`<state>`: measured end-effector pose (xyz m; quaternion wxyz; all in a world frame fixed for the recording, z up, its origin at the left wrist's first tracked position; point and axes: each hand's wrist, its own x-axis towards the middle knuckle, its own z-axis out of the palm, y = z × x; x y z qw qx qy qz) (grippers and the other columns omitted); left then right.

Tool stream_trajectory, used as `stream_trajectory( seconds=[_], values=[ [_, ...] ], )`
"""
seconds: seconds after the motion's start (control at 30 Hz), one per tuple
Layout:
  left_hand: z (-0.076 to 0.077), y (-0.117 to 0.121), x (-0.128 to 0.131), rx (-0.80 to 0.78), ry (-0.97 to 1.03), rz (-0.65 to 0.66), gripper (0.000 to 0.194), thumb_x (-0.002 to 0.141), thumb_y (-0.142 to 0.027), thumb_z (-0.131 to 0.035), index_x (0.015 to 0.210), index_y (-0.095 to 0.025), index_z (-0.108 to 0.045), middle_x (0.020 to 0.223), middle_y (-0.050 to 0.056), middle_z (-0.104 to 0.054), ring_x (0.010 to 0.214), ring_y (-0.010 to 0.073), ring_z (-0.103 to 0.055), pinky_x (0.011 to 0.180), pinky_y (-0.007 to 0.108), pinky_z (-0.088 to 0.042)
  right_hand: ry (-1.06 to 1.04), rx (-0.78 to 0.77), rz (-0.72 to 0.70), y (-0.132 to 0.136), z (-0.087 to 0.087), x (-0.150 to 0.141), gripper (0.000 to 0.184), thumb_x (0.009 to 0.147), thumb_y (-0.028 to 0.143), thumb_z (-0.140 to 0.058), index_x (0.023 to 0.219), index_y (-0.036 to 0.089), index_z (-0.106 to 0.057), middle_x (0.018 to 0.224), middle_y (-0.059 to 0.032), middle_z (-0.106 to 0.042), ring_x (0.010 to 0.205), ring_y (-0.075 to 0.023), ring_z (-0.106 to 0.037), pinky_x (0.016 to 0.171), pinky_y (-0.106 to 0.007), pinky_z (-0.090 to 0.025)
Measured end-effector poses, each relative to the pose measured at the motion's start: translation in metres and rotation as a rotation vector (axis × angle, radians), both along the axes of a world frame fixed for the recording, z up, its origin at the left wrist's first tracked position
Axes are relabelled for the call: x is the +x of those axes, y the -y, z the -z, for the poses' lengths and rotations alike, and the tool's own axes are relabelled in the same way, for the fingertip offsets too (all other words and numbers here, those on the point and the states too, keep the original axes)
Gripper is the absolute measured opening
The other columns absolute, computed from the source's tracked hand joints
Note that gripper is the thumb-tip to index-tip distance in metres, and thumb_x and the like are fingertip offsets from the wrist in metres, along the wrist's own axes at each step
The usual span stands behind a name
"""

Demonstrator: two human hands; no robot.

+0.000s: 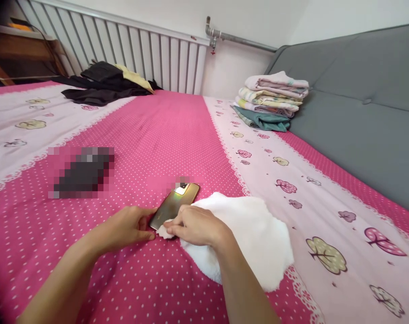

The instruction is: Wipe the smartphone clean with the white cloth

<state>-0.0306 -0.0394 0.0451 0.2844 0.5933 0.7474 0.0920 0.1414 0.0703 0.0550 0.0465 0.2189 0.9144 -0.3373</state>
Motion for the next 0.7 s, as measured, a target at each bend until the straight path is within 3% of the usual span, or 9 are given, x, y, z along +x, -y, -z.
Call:
stream_trajectory(
  seconds=[0.1,0.2,0.4,0.5,0.7],
  values=[
    [0.000,-0.002,-0.002,0.008,0.007,-0.002,0.011,0.066,-0.026,-0.056,0.074,-0.021,-0.060,0.057,-0.004,-0.051,0.057,0.0140,-0.050,0.051,0.024,-0.029,-0.013,-0.035,0.049,0.001,0.005,-0.004,0.024,0.076,0.024,-0.064,0.098,0.031,-0.072,0.093,0.0013,-0.068,0.084,-0.0153,-0.061,0.068,-0.023,-0.041],
    [0.000,-0.003,-0.003,0.030,-0.016,-0.017,0.014,0.067,-0.027,-0.056,0.077,-0.021,-0.064,0.058,-0.003,-0.053,0.057,0.0144,-0.051,0.052,0.024,-0.030,-0.069,0.058,0.175,-0.005,0.014,-0.008,0.033,0.069,0.021,-0.072,0.100,0.032,-0.072,0.093,0.0005,-0.068,0.086,-0.0170,-0.061,0.073,-0.024,-0.042],
    [0.005,-0.005,-0.006,0.044,-0.055,-0.056,0.032,0.066,-0.026,-0.058,0.097,-0.023,-0.068,0.063,-0.002,-0.060,0.060,0.0169,-0.056,0.055,0.026,-0.033,-0.154,0.298,0.413,-0.023,0.032,-0.017,0.026,0.082,0.021,-0.062,0.106,0.026,-0.069,0.097,-0.0033,-0.068,0.087,-0.0154,-0.062,0.080,-0.022,-0.042],
    [0.006,-0.005,-0.006,0.046,-0.080,-0.070,0.034,0.066,-0.028,-0.060,0.099,-0.025,-0.068,0.066,-0.001,-0.062,0.064,0.0180,-0.057,0.057,0.026,-0.034,-0.123,0.408,0.534,-0.031,0.040,-0.019,0.027,0.086,0.024,-0.056,0.111,0.025,-0.068,0.096,-0.0056,-0.067,0.088,-0.0166,-0.061,0.081,-0.023,-0.041],
    [0.004,-0.004,-0.005,0.051,-0.090,-0.076,0.029,0.066,-0.029,-0.059,0.092,-0.026,-0.069,0.064,-0.001,-0.062,0.063,0.0176,-0.057,0.055,0.026,-0.032,-0.056,0.472,0.700,-0.035,0.046,-0.018,0.033,0.092,0.027,-0.044,0.116,0.020,-0.065,0.098,-0.0134,-0.064,0.093,-0.0229,-0.058,0.082,-0.031,-0.040]
  ],
)
